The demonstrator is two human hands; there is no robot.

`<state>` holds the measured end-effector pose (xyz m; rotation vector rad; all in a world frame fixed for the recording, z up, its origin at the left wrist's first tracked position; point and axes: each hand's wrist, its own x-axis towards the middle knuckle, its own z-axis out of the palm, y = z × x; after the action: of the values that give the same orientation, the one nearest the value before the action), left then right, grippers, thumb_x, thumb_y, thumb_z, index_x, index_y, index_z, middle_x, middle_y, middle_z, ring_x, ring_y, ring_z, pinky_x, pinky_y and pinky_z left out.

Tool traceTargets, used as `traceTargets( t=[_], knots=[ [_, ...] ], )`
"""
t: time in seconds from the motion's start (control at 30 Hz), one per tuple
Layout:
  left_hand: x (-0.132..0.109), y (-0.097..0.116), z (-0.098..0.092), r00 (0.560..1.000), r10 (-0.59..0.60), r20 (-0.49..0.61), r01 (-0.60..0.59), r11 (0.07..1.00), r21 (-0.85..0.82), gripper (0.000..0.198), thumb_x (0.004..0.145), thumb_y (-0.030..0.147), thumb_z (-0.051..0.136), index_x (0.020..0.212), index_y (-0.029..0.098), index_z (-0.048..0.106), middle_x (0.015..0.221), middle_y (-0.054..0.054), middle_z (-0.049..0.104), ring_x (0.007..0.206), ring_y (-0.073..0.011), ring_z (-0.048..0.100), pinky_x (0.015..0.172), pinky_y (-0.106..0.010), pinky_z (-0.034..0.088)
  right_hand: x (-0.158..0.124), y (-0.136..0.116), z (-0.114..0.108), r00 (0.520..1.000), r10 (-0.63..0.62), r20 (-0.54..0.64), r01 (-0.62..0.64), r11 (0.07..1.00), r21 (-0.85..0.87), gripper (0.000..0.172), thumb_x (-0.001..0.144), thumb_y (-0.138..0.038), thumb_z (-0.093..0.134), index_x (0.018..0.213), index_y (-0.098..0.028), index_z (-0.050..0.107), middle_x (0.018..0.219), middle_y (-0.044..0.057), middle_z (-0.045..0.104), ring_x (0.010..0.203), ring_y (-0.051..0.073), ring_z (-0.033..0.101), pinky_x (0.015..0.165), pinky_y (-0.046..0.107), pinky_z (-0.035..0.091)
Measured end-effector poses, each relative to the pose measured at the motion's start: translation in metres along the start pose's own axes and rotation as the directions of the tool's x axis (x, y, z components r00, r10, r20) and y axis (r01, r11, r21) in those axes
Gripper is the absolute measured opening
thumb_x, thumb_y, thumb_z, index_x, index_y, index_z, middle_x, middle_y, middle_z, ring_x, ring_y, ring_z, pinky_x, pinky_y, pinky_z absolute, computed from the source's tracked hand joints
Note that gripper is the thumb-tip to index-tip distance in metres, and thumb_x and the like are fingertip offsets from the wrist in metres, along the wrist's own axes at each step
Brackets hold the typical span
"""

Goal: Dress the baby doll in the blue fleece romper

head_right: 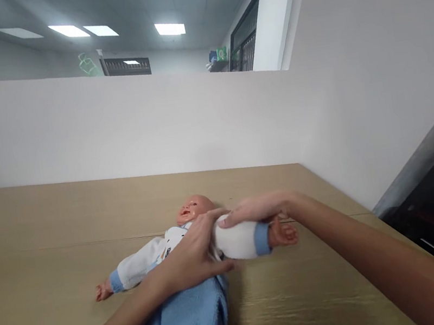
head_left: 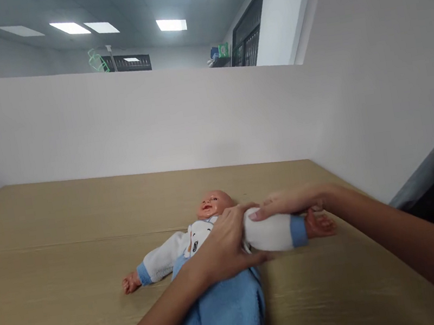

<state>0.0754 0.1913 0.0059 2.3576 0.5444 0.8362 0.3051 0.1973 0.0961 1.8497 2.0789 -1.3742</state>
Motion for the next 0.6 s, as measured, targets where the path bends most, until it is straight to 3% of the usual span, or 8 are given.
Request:
traceTargets(
  t=[0.1, 0.2, 0.27, 0.3, 0.37, 0.47, 0.53, 0.6],
  knots=[
    [0.008, -0.011, 0.002, 0.993, -0.046, -0.110, 0.033, 0.993, -0.115, 0.055, 0.084, 0.023, 0.073, 0.136, 0.019, 0.055, 0.133, -0.014, 0.068, 0.120, -0.0310, 0.063, 0.104, -0.044, 0.050, -0.003, -0.002, -0.007, 0.995, -0.100, 0.018, 0.085, 0.918, 0.387, 0.067, 0.082, -0.079, 0.067, 0.095, -0.014, 0.079, 0.090, 0.011, 0.078, 0.077, 0.023, 0.070, 0.065, 0.031, 0.054],
    [0.009, -0.017, -0.010, 0.952, -0.145, -0.268, 0.066, 0.957, -0.282, 0.044, 0.084, 0.029, 0.070, 0.126, 0.016, 0.061, 0.124, -0.013, 0.072, 0.115, -0.0305, 0.066, 0.102, -0.043, 0.052, 0.002, 0.018, 0.012, 0.945, -0.253, -0.207, 0.327, 0.695, 0.641, 0.060, 0.092, -0.073, 0.059, 0.105, -0.018, 0.077, 0.106, 0.013, 0.077, 0.099, 0.027, 0.073, 0.089, 0.040, 0.058],
    [0.007, -0.016, -0.023, 0.906, -0.269, -0.327, 0.132, 0.914, -0.384, 0.038, 0.084, 0.037, 0.072, 0.115, 0.016, 0.066, 0.119, -0.012, 0.075, 0.117, -0.0320, 0.065, 0.104, -0.044, 0.051, 0.010, 0.032, 0.045, 0.847, -0.255, -0.466, 0.518, 0.589, 0.620, 0.047, 0.090, -0.068, 0.066, 0.097, -0.021, 0.074, 0.106, 0.011, 0.075, 0.106, 0.028, 0.070, 0.094, 0.041, 0.056],
    [0.007, -0.014, -0.029, 0.885, -0.329, -0.330, 0.172, 0.889, -0.424, 0.035, 0.084, 0.041, 0.073, 0.107, 0.016, 0.068, 0.113, -0.011, 0.076, 0.117, -0.0326, 0.065, 0.105, -0.044, 0.051, 0.015, 0.036, 0.065, 0.810, -0.244, -0.533, 0.563, 0.580, 0.589, 0.045, 0.086, -0.067, 0.072, 0.091, -0.022, 0.071, 0.100, 0.008, 0.073, 0.104, 0.027, 0.068, 0.094, 0.040, 0.055],
    [0.007, -0.009, -0.040, 0.859, -0.407, -0.310, 0.226, 0.846, -0.484, 0.030, 0.086, 0.046, 0.072, 0.093, 0.017, 0.069, 0.099, -0.009, 0.077, 0.114, -0.0330, 0.067, 0.105, -0.045, 0.051, 0.022, 0.033, 0.108, 0.766, -0.249, -0.593, 0.602, 0.603, 0.524, 0.042, 0.088, -0.065, 0.072, 0.090, -0.023, 0.066, 0.096, 0.005, 0.069, 0.094, 0.024, 0.064, 0.090, 0.038, 0.053],
    [0.009, -0.003, -0.048, 0.860, -0.433, -0.272, 0.241, 0.812, -0.531, 0.031, 0.087, 0.049, 0.071, 0.084, 0.018, 0.070, 0.088, -0.008, 0.076, 0.111, -0.0335, 0.067, 0.103, -0.046, 0.053, 0.025, 0.010, 0.158, 0.699, -0.325, -0.637, 0.641, 0.680, 0.356, 0.026, 0.099, -0.051, 0.065, 0.102, -0.025, 0.065, 0.098, 0.002, 0.063, 0.095, 0.022, 0.061, 0.091, 0.036, 0.049],
    [0.010, -0.002, -0.049, 0.870, -0.432, -0.239, 0.250, 0.803, -0.541, 0.032, 0.087, 0.050, 0.072, 0.082, 0.018, 0.070, 0.086, -0.008, 0.075, 0.108, -0.0334, 0.068, 0.100, -0.046, 0.054, 0.026, -0.007, 0.172, 0.620, -0.399, -0.675, 0.682, 0.700, 0.212, 0.018, 0.099, -0.043, 0.066, 0.096, -0.025, 0.063, 0.101, 0.002, 0.060, 0.099, 0.021, 0.058, 0.094, 0.035, 0.045],
    [0.011, -0.003, -0.049, 0.871, -0.433, -0.230, 0.252, 0.798, -0.548, 0.032, 0.085, 0.049, 0.075, 0.086, 0.018, 0.071, 0.088, -0.008, 0.076, 0.105, -0.0325, 0.068, 0.097, -0.045, 0.055, 0.028, -0.016, 0.174, 0.596, -0.437, -0.674, 0.724, 0.656, 0.215, 0.021, 0.101, -0.041, 0.064, 0.089, -0.025, 0.059, 0.099, 0.001, 0.055, 0.098, 0.020, 0.055, 0.092, 0.033, 0.043]
  ],
)
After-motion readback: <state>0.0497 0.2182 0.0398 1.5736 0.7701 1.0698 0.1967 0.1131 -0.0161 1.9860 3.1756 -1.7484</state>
